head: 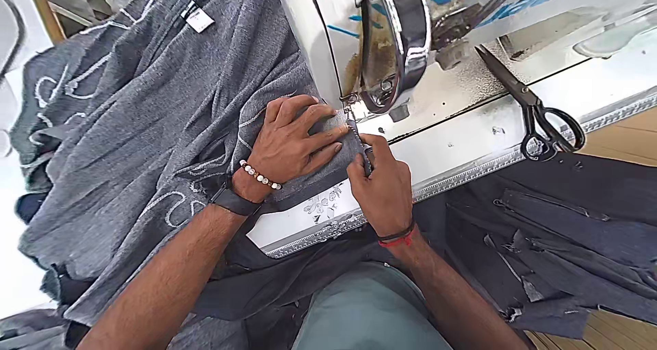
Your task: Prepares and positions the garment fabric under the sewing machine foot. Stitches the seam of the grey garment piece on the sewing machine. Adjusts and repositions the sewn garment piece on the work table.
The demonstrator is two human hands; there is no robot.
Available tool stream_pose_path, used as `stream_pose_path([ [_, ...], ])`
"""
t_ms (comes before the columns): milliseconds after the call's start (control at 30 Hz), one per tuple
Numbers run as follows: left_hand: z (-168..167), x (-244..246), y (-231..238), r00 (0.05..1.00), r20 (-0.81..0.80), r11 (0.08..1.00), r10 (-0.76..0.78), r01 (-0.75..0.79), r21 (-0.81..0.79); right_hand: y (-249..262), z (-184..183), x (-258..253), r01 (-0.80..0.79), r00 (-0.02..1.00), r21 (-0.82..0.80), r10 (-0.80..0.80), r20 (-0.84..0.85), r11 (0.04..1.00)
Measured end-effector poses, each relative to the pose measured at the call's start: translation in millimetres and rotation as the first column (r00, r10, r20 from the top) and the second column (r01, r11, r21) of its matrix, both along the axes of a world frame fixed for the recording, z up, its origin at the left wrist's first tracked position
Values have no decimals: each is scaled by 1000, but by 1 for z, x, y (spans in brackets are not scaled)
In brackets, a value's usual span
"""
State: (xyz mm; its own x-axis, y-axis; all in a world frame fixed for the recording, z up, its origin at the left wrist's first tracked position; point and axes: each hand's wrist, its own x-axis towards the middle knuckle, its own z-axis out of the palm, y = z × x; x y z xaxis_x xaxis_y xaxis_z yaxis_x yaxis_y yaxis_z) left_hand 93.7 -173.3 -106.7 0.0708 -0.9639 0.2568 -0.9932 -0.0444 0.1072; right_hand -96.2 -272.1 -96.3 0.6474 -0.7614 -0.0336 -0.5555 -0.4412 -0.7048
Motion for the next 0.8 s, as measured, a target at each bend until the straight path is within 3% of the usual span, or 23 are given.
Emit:
stream_pose_path([
  [167, 3, 5, -1, 995, 52, 996, -87, 87, -9, -4, -2, 13, -8, 1000, -48, 8, -13, 999],
  [333, 6, -33, 4, 984, -177, 999, 38, -34, 29, -10, 1, 23, -2, 1000, -44, 1, -15, 999],
  [400, 2, -33, 9, 979, -191, 997, 69, -64, 34, -12, 1, 24, -21, 1000, -18, 21, -18, 1000],
  [633, 5, -8, 2, 962, -139, 961, 237, -212, 176, -57, 12, 10, -303, 951, 50, 306, -51, 952],
  [700, 4, -8, 3, 957, -157, 960, 243, -214, 178, -76, 16, 1, -281, 947, -18, 274, -169, 960],
  [800, -1, -7, 4, 957, -164, 962, 240, -212, 171, -100, 17, -20, -142, 947, -183, 80, -310, 973],
])
